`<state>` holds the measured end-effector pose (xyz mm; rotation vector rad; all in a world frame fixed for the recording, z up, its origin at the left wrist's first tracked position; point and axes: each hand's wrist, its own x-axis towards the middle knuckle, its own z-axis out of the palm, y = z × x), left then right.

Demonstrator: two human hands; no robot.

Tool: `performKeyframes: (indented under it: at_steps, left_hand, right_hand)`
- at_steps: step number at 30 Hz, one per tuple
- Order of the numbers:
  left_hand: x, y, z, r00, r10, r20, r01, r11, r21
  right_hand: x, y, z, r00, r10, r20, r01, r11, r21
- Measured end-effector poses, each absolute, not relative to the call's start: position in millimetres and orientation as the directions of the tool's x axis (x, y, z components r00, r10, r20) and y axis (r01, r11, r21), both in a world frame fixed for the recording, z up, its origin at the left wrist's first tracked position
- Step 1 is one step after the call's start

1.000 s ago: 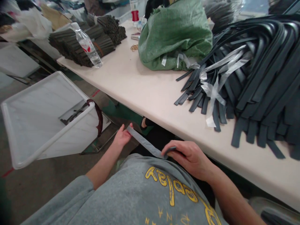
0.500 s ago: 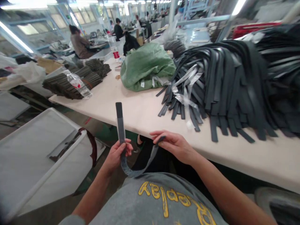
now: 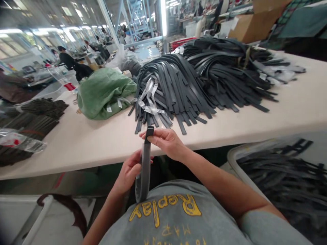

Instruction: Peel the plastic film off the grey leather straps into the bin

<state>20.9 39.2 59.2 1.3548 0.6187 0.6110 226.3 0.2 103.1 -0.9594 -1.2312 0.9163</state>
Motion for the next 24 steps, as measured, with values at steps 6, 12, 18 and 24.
performKeyframes:
  at_steps: [6,12,18,24]
  left_hand:
    - [86.8,23.7,65.8,0.755,0.656,-0.016,0.063,-0.048,0.997]
    - [114.4,-9.8,35.7,0.918,0.391,-0.058,0.145,-0.197,0.97]
    - [135.2,-14.9,1.5,0.951,0.229,-0.206,0.251,-0.189,0.949]
    - [120.8,1.8,-38.6,0.853,0.376,-0.362,0.403,-0.032,0.915]
  right_hand:
    - [248.1,-40.7,104.2,0.33,0.875,0.353,0.028,0.365,-0.931]
    - [280.5,-97.5,106.2,0.548,0.698,0.462,0.132,0.473,-0.871]
    - [312.7,-150.4,87.4,0.661,0.625,0.415,0.205,0.382,-0.901]
    - [391.2,-226.5,85.4,0.814,0.205,0.543,0.545,0.054,-0.837]
